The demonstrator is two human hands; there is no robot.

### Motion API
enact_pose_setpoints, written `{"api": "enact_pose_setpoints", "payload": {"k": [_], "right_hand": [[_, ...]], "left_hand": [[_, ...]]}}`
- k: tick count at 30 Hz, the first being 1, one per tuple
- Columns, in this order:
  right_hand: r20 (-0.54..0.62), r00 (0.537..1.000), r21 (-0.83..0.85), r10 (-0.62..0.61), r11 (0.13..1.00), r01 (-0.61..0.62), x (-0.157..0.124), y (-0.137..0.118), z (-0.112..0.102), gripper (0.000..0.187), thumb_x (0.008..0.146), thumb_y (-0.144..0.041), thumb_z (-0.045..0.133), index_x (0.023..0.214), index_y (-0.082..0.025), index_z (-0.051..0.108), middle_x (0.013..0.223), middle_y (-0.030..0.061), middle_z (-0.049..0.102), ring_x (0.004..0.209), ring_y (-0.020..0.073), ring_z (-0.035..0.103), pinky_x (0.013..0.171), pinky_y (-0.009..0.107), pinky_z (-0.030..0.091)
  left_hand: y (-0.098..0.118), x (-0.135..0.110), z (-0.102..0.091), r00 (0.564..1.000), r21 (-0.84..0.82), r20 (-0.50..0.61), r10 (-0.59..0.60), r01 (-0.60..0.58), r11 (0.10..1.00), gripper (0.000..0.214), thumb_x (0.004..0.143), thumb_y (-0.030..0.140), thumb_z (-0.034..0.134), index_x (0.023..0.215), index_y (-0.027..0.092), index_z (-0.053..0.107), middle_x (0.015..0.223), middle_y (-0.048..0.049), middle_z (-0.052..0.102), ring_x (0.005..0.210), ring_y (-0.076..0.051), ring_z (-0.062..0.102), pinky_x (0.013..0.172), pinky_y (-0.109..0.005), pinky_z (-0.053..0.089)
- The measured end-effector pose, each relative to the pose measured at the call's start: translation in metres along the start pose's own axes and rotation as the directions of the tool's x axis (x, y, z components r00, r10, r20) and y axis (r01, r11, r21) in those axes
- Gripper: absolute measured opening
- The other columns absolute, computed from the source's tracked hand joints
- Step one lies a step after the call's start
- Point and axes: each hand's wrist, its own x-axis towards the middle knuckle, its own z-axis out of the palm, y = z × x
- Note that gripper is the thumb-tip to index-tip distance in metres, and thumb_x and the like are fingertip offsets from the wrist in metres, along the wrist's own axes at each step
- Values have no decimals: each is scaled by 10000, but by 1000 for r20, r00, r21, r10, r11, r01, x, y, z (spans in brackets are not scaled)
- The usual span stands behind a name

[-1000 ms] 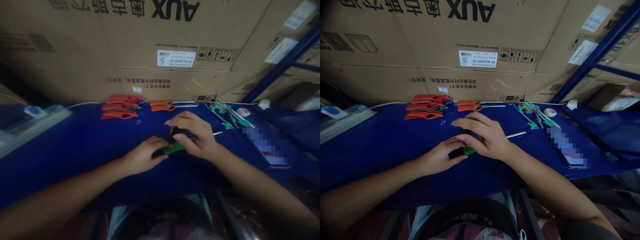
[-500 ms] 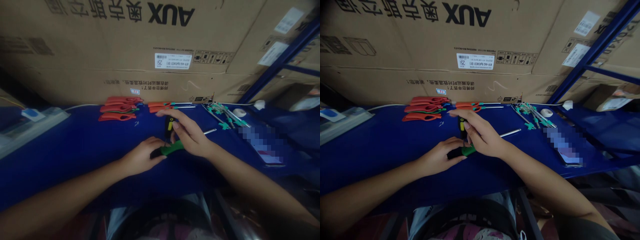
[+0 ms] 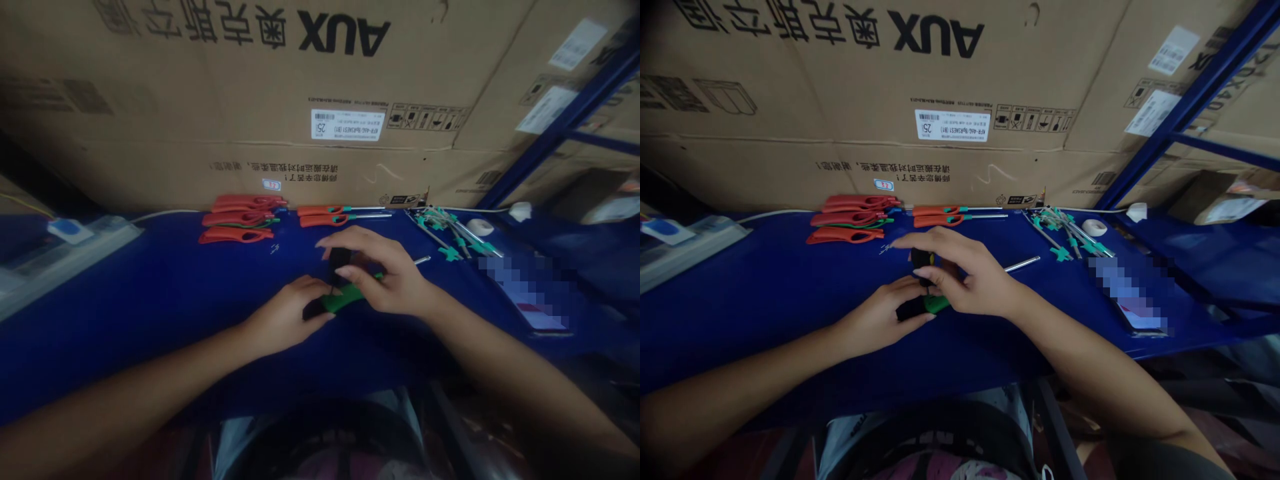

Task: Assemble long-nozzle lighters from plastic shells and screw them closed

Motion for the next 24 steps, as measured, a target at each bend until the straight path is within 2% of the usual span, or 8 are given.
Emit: {"api": "enact_pose_setpoints", "payload": {"k": [3, 5, 9, 11, 16, 18, 21, 24], "right_hand": [[-97, 989, -186, -110, 978, 90, -1, 2, 1, 333, 892, -300, 721, 1200, -198, 644, 985, 66, 711, 785, 163, 658, 663, 281, 579], [-107, 984, -259, -140, 960, 108, -1, 2, 1, 319, 919, -310, 685, 1216, -204, 634, 1029, 80, 719, 840, 179, 675, 729, 307, 589], [-15, 1000, -41, 1, 999, -1, -1, 0, -2, 339, 1023, -203, 437, 1336, -194, 567, 1197, 111, 678, 961, 166, 680, 785, 304, 587], [-2, 1000, 54, 25, 998, -24, 0, 0, -2, 323, 1010, -199, 476, 1313, -188, 587, 1111, 93, 696, 869, 144, 676, 716, 271, 578], [-177, 977, -159, -117, 983, 89, 1, 3, 0, 220, 883, -285, 727, 1073, -185, 685, 862, 46, 705, 719, 155, 628, 656, 292, 562], [-178, 974, -225, -138, 969, 97, 1, 1, 1, 204, 929, -264, 655, 1118, -193, 679, 952, 74, 721, 841, 186, 668, 763, 339, 586], [-104, 993, -140, -59, 989, 44, 1, -3, 0, 321, 996, -189, 471, 1280, -192, 619, 1153, 109, 702, 1073, 206, 667, 916, 390, 577], [-59, 996, -45, -70, 997, 68, 2, -5, 0, 333, 999, -171, 448, 1291, -173, 609, 1041, 91, 730, 984, 187, 698, 866, 362, 596]], "left_hand": [[3, 0, 1, 1000, 24, -9, -24, 24, 999, 264, 877, 207, 693, 1140, 200, 668, 1123, -83, 714, 1059, -250, 675, 971, -437, 548], [5, 0, 2, 1000, 22, -15, -19, 20, 1000, 267, 876, 200, 692, 1141, 203, 664, 1123, -77, 717, 1066, -248, 671, 977, -436, 544], [6, 0, 1, 1000, 6, -16, -8, 8, 1000, 243, 878, 195, 690, 1120, 207, 667, 1090, -65, 720, 1035, -231, 673, 954, -415, 553], [6, 0, 1, 1000, 8, -8, -16, 16, 1000, 248, 879, 196, 689, 1126, 203, 668, 1090, -70, 717, 1034, -233, 673, 955, -417, 553], [4, 0, 2, 1000, 12, -25, -9, 9, 1000, 259, 878, 202, 691, 1134, 201, 654, 1118, -74, 706, 1066, -241, 666, 978, -426, 539], [4, 0, 2, 1000, 18, -29, -9, 9, 1000, 259, 876, 203, 694, 1132, 213, 653, 1104, -65, 709, 1050, -238, 669, 964, -418, 545], [5, 0, 1, 1000, 26, -27, -8, 9, 1000, 246, 879, 199, 690, 1122, 219, 659, 1081, -58, 718, 1020, -232, 674, 940, -410, 554], [5, 0, 1, 999, 29, -29, -14, 15, 999, 214, 881, 205, 688, 1093, 218, 668, 1070, -55, 723, 1012, -236, 676, 930, -408, 556]]}}
